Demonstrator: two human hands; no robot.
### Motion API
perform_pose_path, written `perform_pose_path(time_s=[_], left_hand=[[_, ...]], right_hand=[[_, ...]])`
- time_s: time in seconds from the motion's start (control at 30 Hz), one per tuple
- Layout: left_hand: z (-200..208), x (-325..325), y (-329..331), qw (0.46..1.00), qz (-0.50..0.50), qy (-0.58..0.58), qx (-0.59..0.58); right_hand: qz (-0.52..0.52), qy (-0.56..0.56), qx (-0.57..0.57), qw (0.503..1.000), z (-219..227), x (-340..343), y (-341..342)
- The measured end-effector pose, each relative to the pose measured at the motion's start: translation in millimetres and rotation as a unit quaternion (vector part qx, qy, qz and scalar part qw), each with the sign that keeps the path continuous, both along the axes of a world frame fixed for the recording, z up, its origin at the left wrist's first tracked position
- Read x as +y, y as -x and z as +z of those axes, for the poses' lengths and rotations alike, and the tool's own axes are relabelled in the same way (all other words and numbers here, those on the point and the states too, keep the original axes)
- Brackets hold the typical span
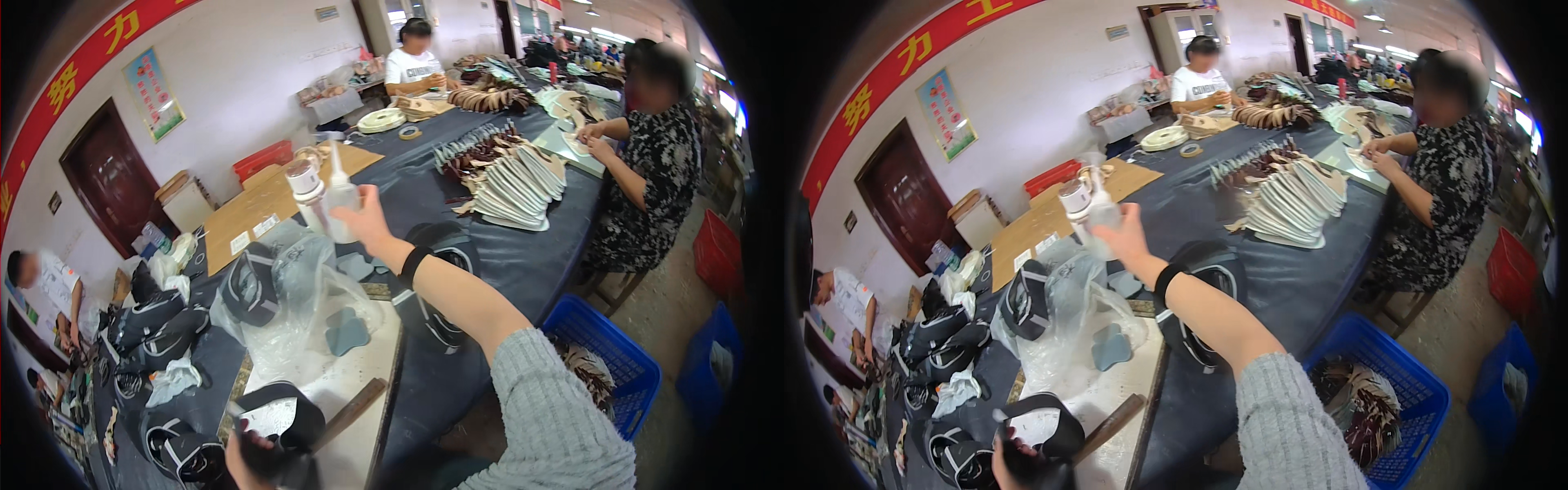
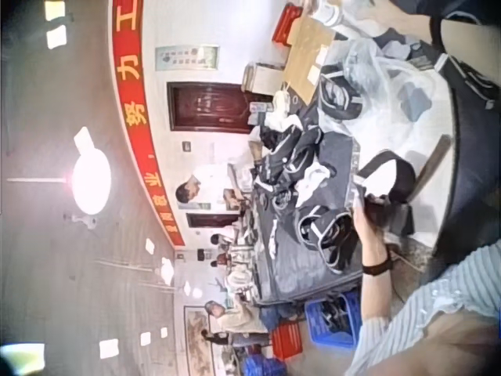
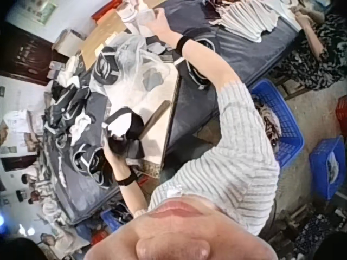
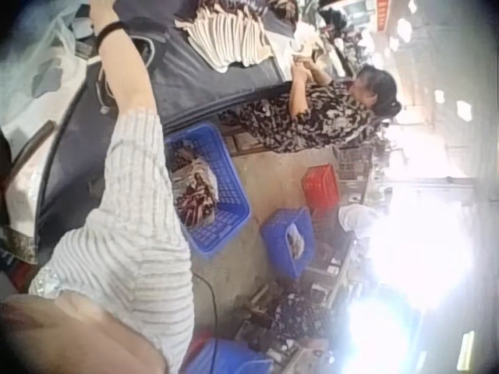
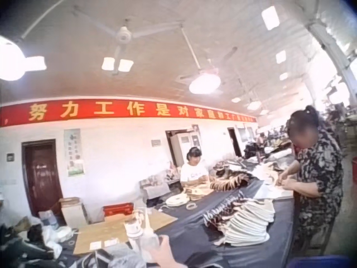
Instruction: Applying adhesive and using a hammer to assemble shoe upper components.
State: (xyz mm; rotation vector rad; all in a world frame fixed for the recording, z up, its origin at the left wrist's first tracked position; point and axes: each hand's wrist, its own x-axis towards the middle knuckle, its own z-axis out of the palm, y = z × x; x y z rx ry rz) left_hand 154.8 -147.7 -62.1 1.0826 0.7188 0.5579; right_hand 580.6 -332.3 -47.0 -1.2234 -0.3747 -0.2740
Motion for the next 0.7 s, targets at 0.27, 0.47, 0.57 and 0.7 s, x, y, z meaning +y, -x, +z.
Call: perform_pose_path(time_s=[0.27, 0.47, 0.57, 0.7], left_hand=[[41.2, -42.0, 0.6, 0.897, 0.079, -0.423, -0.101], [57.1, -76.6, 28.1, 0.719, 0.037, -0.694, -0.028], [60.4, -80.2, 37.1, 0.797, -0.005, -0.604, -0.017], [63.7, -30.0, 37.3, 0.848, 0.166, -0.503, 0.006]], right_hand=[[0.145, 0.304, -0.352, 0.874, 50.6, -38.5, 206.1], [0.167, 0.352, -0.354, 0.85, -1.7, -62.2, 300.7], [0.126, 0.36, -0.329, 0.864, -17.1, -79.7, 320.6], [0.061, 0.427, -0.243, 0.869, -31.5, -97.1, 326.8]])
